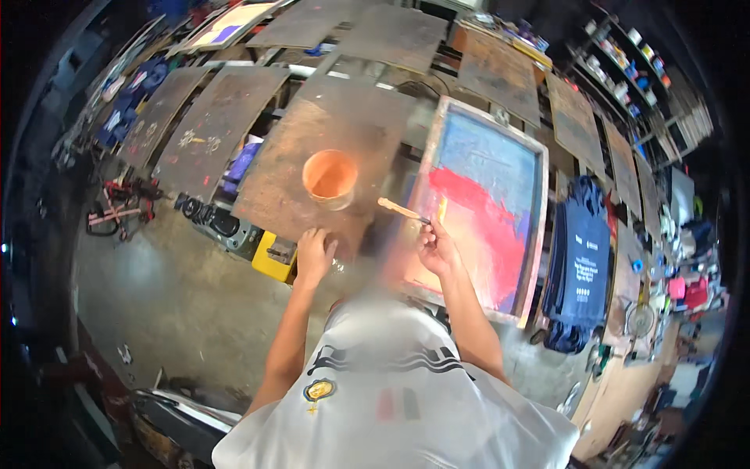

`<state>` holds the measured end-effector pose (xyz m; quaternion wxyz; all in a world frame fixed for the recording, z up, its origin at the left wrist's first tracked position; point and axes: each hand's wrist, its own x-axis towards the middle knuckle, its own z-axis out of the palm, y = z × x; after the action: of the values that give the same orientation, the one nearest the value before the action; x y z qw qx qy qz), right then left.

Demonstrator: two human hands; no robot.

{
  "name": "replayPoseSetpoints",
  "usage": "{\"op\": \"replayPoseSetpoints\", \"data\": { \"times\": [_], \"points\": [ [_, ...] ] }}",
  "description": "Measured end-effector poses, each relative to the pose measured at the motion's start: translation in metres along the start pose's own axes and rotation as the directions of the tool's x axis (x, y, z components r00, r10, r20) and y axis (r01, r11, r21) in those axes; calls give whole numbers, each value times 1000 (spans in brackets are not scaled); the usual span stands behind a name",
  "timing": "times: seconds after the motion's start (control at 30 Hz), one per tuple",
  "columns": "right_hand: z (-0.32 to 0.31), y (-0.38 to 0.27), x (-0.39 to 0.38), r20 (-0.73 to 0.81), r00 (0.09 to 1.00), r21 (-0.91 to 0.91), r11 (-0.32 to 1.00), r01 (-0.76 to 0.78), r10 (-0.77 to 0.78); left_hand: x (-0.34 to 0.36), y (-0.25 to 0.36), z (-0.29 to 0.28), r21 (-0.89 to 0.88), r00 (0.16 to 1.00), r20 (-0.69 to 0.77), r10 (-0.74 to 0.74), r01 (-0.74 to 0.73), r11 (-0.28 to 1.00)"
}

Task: Applying ink to a screen and using a squeegee to print onto garments.

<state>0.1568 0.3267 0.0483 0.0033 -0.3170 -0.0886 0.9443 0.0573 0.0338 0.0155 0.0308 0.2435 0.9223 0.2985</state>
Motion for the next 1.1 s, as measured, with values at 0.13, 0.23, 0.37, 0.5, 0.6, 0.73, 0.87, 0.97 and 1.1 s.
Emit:
{"op": "replayPoseSetpoints", "data": {
  "times": [0.13,0.23,0.37,0.5,0.6,0.73,0.87,0.97,1.1],
  "points": [
    [-40,-36,-49,5,993,75,990,119,-119,-4,37,19,-218,995,-59,79,-90,972],
    [-73,-60,-84,-109,906,-81,912,402,-409,0,63,42,-441,991,-33,127,-128,888],
    [-95,-83,-117,-155,813,-235,820,522,-561,11,86,74,-524,996,46,79,-43,851],
    [-119,-86,-123,-173,674,-456,665,592,-718,20,111,88,-415,991,119,57,-3,910],
    [-132,-80,-115,-168,660,-482,645,593,-732,28,110,102,-316,995,65,81,-57,947],
    [-136,-70,-104,-141,620,-465,604,647,-772,44,105,104,-310,992,113,52,-14,951],
    [-143,-69,-93,-144,569,-527,550,648,-809,43,113,101,-361,994,107,28,12,932],
    [-149,-70,-88,-149,554,-525,540,658,-819,42,117,101,-378,988,155,-18,76,923],
    [-154,-74,-85,-128,539,-602,497,625,-833,45,115,99,-402,979,199,-50,128,907]
  ]
}}
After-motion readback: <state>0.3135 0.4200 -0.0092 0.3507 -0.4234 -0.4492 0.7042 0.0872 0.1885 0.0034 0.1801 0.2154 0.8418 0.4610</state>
